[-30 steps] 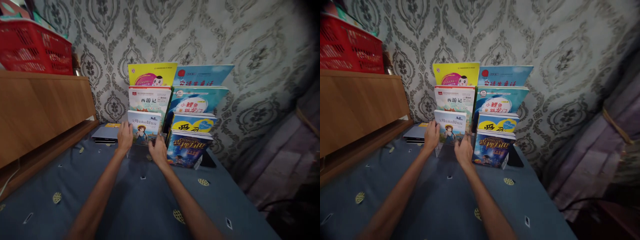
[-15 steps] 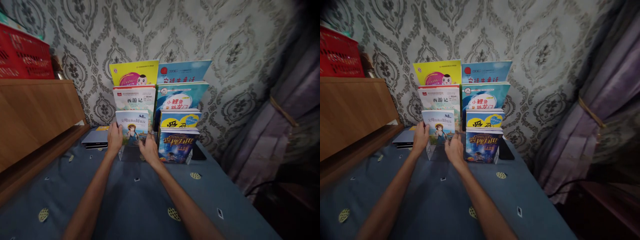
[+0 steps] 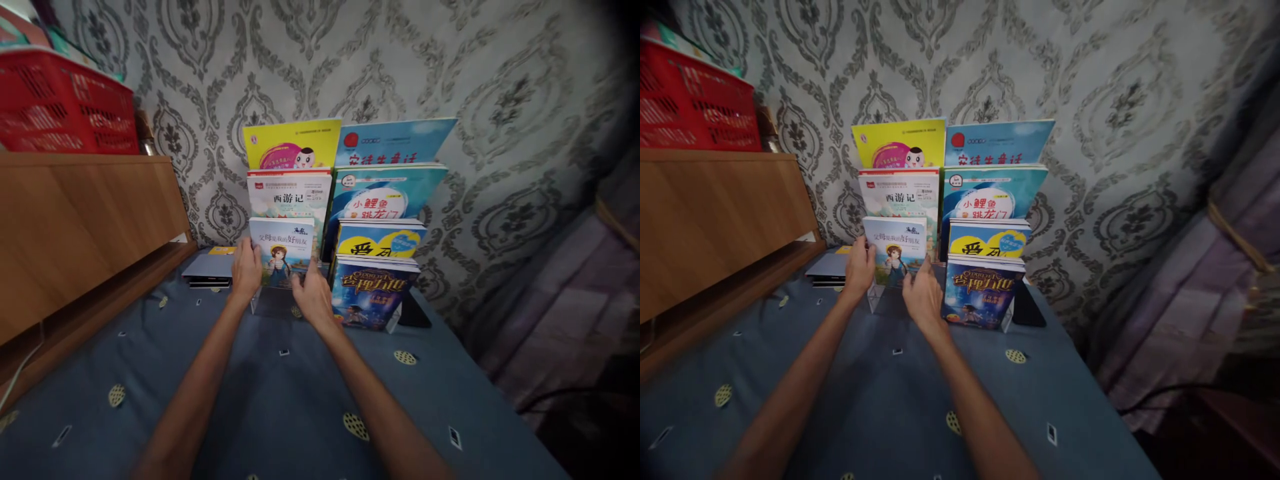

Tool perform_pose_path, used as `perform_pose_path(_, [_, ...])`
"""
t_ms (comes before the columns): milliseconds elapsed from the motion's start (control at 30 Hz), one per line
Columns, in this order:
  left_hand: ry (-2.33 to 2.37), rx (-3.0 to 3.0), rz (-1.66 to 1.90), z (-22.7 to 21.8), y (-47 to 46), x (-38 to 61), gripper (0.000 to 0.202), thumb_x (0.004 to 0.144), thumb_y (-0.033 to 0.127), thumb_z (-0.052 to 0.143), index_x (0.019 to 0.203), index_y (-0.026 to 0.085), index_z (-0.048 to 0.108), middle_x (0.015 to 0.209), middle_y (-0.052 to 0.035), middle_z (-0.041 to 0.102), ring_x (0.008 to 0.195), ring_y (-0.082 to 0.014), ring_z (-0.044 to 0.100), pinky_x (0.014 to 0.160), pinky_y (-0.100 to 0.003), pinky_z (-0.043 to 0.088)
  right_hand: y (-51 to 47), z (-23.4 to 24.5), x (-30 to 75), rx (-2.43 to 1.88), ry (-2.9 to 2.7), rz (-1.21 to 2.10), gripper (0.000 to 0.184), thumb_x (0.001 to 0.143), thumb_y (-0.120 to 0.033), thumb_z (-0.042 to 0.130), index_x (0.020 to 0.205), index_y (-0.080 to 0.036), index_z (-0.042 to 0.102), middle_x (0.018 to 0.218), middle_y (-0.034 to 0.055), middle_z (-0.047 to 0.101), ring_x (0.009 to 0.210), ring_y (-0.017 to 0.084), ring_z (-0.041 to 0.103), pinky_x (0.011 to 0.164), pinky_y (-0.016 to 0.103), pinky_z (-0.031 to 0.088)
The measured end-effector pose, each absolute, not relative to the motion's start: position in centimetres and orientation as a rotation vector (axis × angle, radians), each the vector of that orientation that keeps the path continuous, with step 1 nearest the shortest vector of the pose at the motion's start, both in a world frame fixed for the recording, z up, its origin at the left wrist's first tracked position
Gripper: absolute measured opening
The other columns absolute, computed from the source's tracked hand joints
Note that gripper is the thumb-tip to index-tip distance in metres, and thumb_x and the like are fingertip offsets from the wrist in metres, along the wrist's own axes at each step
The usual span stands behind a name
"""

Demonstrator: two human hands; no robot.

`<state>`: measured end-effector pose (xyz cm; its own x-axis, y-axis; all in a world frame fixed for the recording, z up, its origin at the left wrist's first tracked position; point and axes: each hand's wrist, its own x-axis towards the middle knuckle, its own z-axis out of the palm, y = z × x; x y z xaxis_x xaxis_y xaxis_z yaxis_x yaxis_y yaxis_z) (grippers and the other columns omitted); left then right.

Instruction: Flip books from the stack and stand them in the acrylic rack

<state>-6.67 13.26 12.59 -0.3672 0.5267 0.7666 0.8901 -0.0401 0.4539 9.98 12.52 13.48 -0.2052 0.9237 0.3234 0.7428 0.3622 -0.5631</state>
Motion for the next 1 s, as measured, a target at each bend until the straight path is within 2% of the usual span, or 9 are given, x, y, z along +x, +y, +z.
perform_pose_path(233, [-1.955,-1.468,-1.228,12.9,13.2,-6.5,0.020,0.100,0.024,0.036,0.107,0.017,0.053,0.107,-0.0157,0.061,0.106,-0.0297,0.061,0.092,-0.043,0.048,13.1,13.1,9.9,-1.396,-2.036,0.339,0.063,0.095,-0.023,0.047,0.152,-0.003,0.030,0.126,0.0227,0.067,0.108,0.029,0.069,0.089,0.035,0.051])
perform_pose_path(333, [-1.942,-1.439,-1.200,13.2,13.1,-6.6,0.020,0.098,0.024,0.041,0.109,0.017,0.055,0.110,-0.0159,0.059,0.106,-0.0296,0.062,0.091,-0.042,0.050,13.4,13.1,10.2,-1.390,-2.043,0.346,0.059,0.095,-0.023,0.048,0.149,-0.005,0.036,0.121,0.0210,0.070,0.105,0.029,0.071,0.087,0.035,0.052])
perform_pose_path(400, [-1.887,-1.422,-1.201,13.7,13.0,-6.5,0.026,0.096,0.025,0.046,0.119,0.015,0.054,0.116,-0.0171,0.059,0.112,-0.0309,0.061,0.093,-0.043,0.051,13.4,13.3,10.4,-1.396,-2.051,0.377,0.055,0.095,-0.024,0.047,0.147,-0.005,0.040,0.117,0.0198,0.072,0.103,0.029,0.071,0.086,0.035,0.052])
perform_pose_path(533, [-1.728,-1.476,-1.070,15.5,12.2,-6.0,0.057,0.093,0.021,0.051,0.147,0.013,0.036,0.141,-0.0227,0.050,0.136,-0.0354,0.046,0.108,-0.051,0.042,13.3,13.6,10.7,-1.385,-2.050,0.403,0.050,0.096,-0.024,0.045,0.143,-0.006,0.045,0.116,0.0181,0.073,0.105,0.029,0.071,0.088,0.034,0.051])
perform_pose_path(633, [-1.613,-1.651,-0.851,16.9,11.6,-5.6,0.061,0.093,0.012,0.043,0.153,0.020,0.034,0.155,-0.0183,0.041,0.147,-0.0335,0.033,0.115,-0.054,0.032,13.3,13.7,10.8,-1.392,-2.036,0.413,0.049,0.096,-0.025,0.045,0.142,-0.007,0.048,0.114,0.0174,0.074,0.103,0.029,0.071,0.087,0.035,0.051])
perform_pose_path(700, [-1.580,-1.723,-0.746,17.5,11.5,-5.5,0.061,0.094,0.009,0.039,0.153,0.023,0.036,0.157,-0.0153,0.041,0.149,-0.0317,0.032,0.116,-0.055,0.029,13.3,13.7,10.9,-1.385,-2.035,0.424,0.048,0.095,-0.025,0.045,0.140,-0.008,0.050,0.112,0.0170,0.075,0.101,0.029,0.071,0.087,0.035,0.051])
perform_pose_path(867, [-1.616,-1.740,-0.679,18.4,11.5,-5.1,0.060,0.094,0.010,0.041,0.152,0.026,0.040,0.152,-0.0151,0.047,0.144,-0.0321,0.038,0.115,-0.056,0.030,13.7,13.5,11.1,-1.288,-2.013,0.420,0.047,0.093,-0.024,0.044,0.137,-0.008,0.052,0.117,0.0170,0.072,0.104,0.028,0.070,0.090,0.035,0.052])
perform_pose_path(1000, [-1.652,-1.719,-0.687,18.8,11.4,-4.6,0.060,0.092,0.011,0.046,0.150,0.027,0.044,0.148,-0.0147,0.050,0.140,-0.0333,0.041,0.112,-0.054,0.034,13.8,13.0,11.1,-1.147,-1.937,0.321,0.054,0.091,-0.024,0.043,0.140,-0.003,0.048,0.135,0.0218,0.062,0.122,0.029,0.062,0.101,0.039,0.049])
